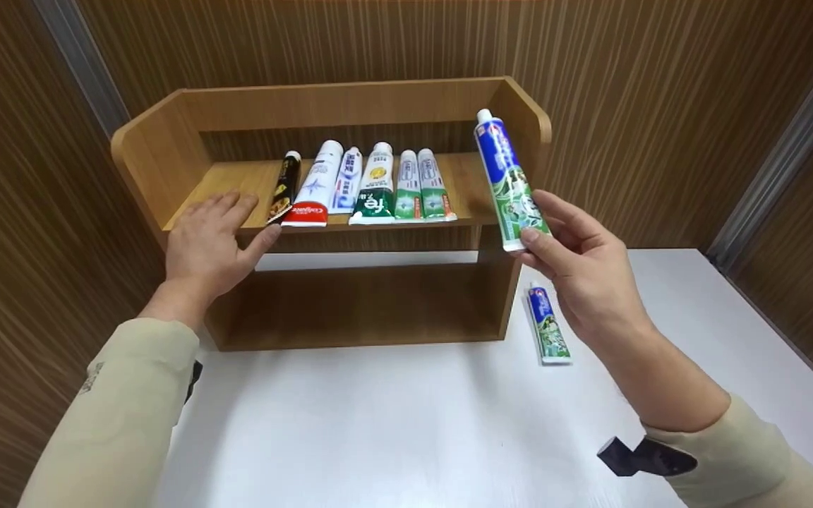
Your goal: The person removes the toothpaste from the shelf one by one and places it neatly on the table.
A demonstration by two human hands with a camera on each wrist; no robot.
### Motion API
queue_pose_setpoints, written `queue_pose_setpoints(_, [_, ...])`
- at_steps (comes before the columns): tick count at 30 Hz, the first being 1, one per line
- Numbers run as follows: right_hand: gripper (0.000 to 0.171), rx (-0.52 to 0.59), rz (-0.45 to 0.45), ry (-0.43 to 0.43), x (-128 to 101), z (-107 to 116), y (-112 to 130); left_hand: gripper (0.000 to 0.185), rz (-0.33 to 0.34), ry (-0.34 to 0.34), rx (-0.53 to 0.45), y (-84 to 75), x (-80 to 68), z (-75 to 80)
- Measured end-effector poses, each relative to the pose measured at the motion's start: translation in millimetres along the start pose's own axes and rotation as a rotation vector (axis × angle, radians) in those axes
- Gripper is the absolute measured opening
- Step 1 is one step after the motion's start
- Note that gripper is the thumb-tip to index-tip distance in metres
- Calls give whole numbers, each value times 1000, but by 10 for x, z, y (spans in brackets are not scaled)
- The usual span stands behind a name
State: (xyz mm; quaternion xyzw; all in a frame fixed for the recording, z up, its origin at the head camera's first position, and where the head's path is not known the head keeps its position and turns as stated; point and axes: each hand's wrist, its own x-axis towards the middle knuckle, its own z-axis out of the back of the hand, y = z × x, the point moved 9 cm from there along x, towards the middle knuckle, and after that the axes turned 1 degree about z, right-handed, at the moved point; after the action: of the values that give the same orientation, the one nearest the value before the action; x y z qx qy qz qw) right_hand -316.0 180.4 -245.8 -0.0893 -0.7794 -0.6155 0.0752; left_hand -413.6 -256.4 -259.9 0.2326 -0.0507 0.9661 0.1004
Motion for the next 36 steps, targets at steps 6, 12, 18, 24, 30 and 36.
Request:
queue_pose_setpoints(6, [63, 31, 33, -4, -38, 87, 121, 85, 1, 2, -2, 4, 6, -2])
queue_pose_setpoints(12, [65, 82, 83, 2, -68, 176, 244, 85, 3, 1, 1, 7, 2, -6])
queue_pose_setpoints(18, [62, 128, 125, -8, -72, 291, 344, 86, 8, -2, -5, 6, 2, -2])
queue_pose_setpoints(24, [60, 171, 146, -34, -65, 440, 374, 85, 17, 10, -11, 6, -3, -7])
queue_pose_setpoints(30, [58, 205, 154, -58, -65, 594, 372, 85, 16, 14, -10, 6, 4, -8])
queue_pose_setpoints(36, [56, 227, 155, -74, -70, 745, 364, 86, 10, 11, -12, 7, 6, -1])
